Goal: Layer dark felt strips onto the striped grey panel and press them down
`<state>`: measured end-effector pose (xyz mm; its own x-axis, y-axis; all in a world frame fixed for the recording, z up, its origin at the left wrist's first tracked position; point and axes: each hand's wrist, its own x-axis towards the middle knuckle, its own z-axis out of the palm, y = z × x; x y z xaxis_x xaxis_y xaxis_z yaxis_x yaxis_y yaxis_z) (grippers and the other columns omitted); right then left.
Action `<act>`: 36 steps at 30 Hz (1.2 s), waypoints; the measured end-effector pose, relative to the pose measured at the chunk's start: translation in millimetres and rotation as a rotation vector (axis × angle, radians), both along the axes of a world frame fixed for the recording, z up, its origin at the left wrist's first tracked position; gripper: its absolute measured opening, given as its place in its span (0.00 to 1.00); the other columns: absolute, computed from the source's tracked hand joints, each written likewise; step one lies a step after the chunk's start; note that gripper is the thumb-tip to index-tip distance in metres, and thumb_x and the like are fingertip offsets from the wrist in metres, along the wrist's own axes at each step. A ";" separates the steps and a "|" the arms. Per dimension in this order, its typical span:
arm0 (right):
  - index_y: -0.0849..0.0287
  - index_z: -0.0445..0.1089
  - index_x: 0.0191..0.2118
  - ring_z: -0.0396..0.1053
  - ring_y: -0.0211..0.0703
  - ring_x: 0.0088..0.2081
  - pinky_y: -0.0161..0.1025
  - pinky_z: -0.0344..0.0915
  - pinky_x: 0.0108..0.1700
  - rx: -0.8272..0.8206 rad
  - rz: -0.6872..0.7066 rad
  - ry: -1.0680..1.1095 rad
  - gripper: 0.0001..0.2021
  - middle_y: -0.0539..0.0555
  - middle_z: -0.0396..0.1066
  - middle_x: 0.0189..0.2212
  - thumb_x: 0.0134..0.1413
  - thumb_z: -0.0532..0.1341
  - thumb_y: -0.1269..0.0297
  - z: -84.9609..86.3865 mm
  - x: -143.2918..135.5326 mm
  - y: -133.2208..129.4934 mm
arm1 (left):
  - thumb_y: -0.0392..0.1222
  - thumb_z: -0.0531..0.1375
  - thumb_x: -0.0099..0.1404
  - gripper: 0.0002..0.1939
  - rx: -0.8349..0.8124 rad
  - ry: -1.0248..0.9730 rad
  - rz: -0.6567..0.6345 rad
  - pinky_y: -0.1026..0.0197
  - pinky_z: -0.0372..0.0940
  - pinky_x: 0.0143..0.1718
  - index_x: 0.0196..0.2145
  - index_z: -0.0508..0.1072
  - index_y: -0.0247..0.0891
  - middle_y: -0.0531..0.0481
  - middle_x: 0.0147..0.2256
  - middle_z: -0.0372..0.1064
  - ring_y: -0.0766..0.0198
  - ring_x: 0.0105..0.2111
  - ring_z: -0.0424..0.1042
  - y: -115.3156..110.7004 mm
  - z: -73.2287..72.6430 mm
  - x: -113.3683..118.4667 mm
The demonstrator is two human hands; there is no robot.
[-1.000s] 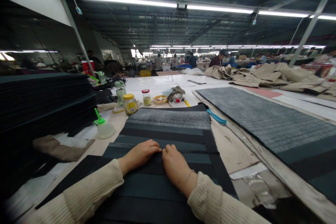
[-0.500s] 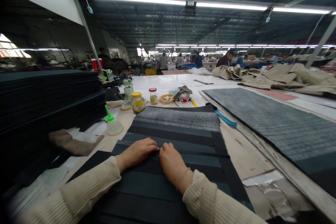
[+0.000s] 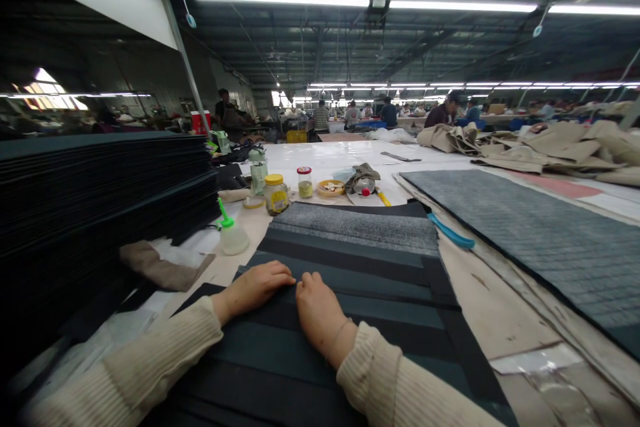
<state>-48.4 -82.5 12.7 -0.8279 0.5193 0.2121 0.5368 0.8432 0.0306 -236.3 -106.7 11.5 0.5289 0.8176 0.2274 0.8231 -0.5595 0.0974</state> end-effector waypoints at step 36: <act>0.68 0.70 0.41 0.63 0.45 0.39 0.38 0.62 0.42 -0.120 0.136 -0.063 0.14 0.61 0.67 0.37 0.54 0.49 0.79 21.7 -86.1 -12.3 | 0.30 0.48 0.64 0.14 0.004 -0.014 0.172 0.62 0.62 0.44 0.42 0.70 0.37 0.48 0.39 0.68 0.63 0.40 0.66 -35.5 -6.3 -87.8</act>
<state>-134.5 -94.8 34.4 -0.9017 0.4204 0.1009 0.4180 0.9074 -0.0450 -324.2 -142.2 5.2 0.3784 0.8946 0.2378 0.9050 -0.4114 0.1078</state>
